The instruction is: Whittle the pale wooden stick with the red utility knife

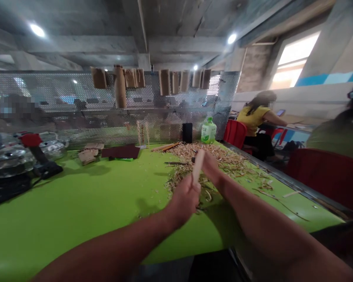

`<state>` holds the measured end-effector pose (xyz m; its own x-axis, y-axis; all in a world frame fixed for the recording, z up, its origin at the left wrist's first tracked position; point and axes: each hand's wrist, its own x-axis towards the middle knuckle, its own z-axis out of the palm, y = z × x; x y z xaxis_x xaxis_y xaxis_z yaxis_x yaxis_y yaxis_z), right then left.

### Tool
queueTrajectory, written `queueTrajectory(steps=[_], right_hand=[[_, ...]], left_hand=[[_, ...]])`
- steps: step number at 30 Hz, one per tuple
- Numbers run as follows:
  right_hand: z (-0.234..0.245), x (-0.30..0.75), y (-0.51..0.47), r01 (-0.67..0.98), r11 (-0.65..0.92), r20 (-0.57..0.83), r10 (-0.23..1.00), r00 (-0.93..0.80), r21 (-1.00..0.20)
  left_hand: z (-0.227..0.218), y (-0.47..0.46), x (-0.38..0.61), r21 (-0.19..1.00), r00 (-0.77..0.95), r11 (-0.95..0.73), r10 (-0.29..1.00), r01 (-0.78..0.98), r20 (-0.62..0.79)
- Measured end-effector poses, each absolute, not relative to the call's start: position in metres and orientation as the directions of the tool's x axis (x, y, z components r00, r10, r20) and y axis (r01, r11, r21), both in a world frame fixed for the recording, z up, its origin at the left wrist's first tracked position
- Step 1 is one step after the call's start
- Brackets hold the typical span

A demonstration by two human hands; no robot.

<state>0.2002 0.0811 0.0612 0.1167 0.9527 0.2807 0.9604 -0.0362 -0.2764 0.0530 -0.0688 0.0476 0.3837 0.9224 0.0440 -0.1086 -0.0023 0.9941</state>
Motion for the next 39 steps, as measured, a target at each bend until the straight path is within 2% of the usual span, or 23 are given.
queueTrajectory(steps=[3, 5, 11, 14, 18, 24, 32, 39], right_hand=[[0.056, 0.194, 0.082, 0.945, -0.059, 0.314, 0.935, 0.166, -0.323], [0.052, 0.184, 0.078, 0.951, 0.001, 0.362, 0.925, 0.116, -0.309], [0.048, 0.158, 0.051, 0.951, 0.257, 0.388, 0.905, -0.174, -0.172], [0.049, 0.151, 0.043, 0.946, 0.313, 0.355, 0.896, -0.267, -0.081], [0.051, 0.151, 0.042, 0.960, 0.280, 0.326, 0.909, -0.258, -0.021], [0.059, 0.165, 0.049, 0.981, 0.184, 0.357, 0.922, -0.152, -0.058], [0.054, 0.158, 0.045, 0.963, 0.269, 0.344, 0.906, -0.247, -0.017], [0.058, 0.166, 0.053, 0.976, 0.214, 0.363, 0.912, -0.189, -0.029]], left_hand=[[0.048, -0.045, 0.035, 0.983, 0.226, 0.045, 0.974, -0.179, -0.003], [0.046, -0.027, 0.023, 0.974, 0.131, 0.024, 0.991, -0.224, 0.005], [0.038, -0.007, 0.021, 0.980, 0.060, 0.014, 0.998, -0.198, -0.002], [0.041, -0.010, 0.026, 0.981, 0.048, -0.002, 0.999, -0.195, 0.012], [0.045, -0.019, 0.028, 0.992, 0.038, 0.016, 0.999, -0.125, -0.011], [0.048, -0.036, 0.035, 0.996, 0.109, 0.043, 0.993, -0.081, -0.034], [0.056, -0.031, 0.032, 0.994, 0.053, 0.035, 0.998, -0.104, -0.030], [0.053, -0.034, 0.034, 0.997, 0.067, 0.024, 0.998, -0.074, -0.019]])
